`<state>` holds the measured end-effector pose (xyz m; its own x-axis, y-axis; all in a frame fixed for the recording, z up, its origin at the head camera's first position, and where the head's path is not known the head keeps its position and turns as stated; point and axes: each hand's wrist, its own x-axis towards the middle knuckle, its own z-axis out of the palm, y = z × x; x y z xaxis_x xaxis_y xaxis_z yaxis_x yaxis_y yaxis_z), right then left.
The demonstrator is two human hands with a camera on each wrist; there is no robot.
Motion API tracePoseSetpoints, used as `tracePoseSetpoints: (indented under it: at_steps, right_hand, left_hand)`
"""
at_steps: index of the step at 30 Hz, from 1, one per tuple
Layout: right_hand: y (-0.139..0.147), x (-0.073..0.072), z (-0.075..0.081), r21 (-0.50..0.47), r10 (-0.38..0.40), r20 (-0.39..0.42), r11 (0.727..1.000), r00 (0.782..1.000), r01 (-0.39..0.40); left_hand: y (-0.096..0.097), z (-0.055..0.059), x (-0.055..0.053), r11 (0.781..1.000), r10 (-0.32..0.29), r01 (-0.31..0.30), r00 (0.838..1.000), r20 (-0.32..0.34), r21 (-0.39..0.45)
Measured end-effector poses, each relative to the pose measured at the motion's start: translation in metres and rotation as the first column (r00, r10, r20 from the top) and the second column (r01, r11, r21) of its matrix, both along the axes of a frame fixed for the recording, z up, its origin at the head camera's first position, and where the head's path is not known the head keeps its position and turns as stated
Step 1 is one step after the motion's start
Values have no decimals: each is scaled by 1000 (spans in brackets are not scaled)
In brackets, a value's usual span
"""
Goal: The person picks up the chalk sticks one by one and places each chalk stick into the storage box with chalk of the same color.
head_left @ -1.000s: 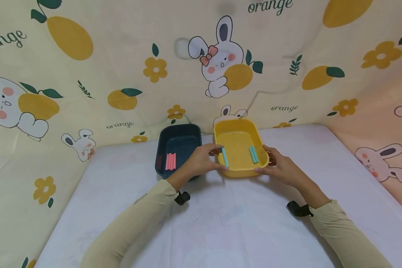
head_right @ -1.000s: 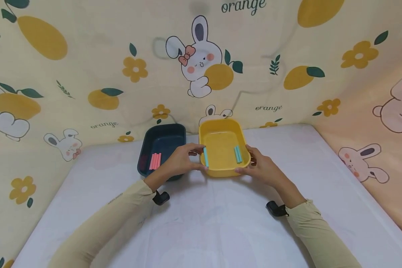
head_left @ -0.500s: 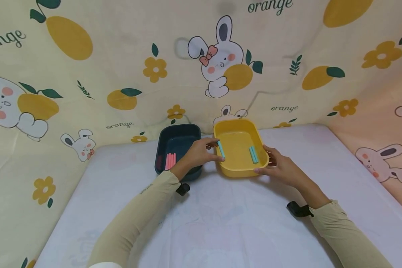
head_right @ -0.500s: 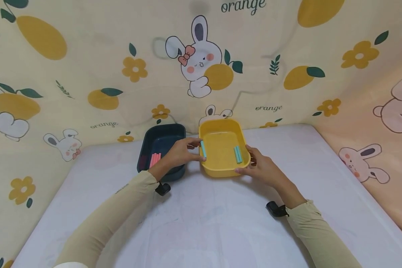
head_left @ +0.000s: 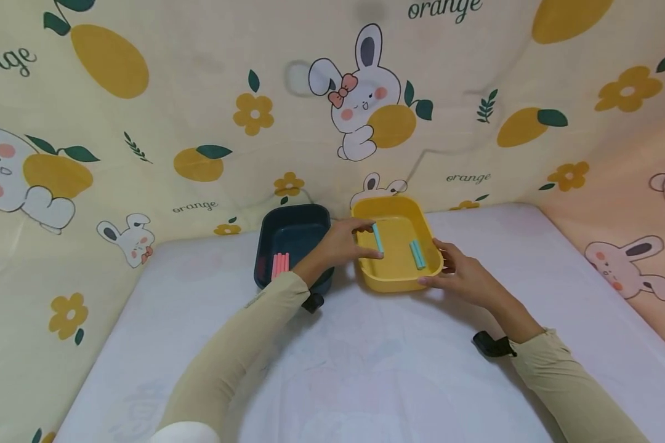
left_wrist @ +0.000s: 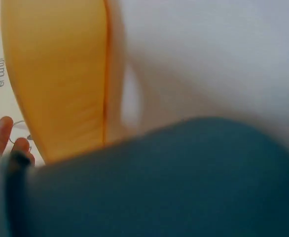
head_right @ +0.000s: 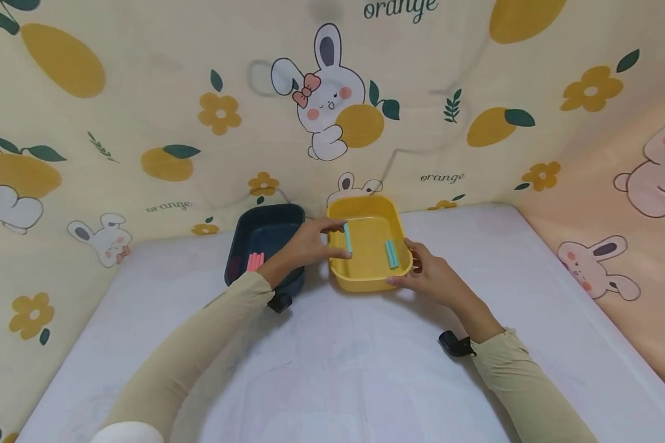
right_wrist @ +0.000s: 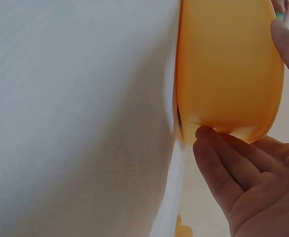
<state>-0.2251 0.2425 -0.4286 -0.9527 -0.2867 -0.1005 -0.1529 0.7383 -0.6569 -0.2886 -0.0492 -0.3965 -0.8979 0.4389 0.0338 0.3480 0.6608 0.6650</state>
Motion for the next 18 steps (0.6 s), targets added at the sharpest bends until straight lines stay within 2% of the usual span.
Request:
tracePoseSetpoints:
  at_steps: [6, 10, 14, 18]
  right_hand:
    - [-1, -2, 0, 4, -6, 8, 1000, 1000, 6]
    - [-2, -1, 1, -3, 5, 7, 1000, 1000, -5]
    - [-1, 0, 2, -8, 13, 2, 1000, 1000, -13]
    - [0, 1, 1, -17, 20, -7, 1000, 1000, -20]
  left_hand:
    - [20, 0, -4, 996, -84, 85, 996, -42, 1]
    - [33, -2, -6, 992, -124, 123, 991, -43, -24]
    - [43, -4, -8, 989, -141, 139, 989, -38, -49]
    - [49, -5, -11, 991, -125, 123, 992, -31, -53]
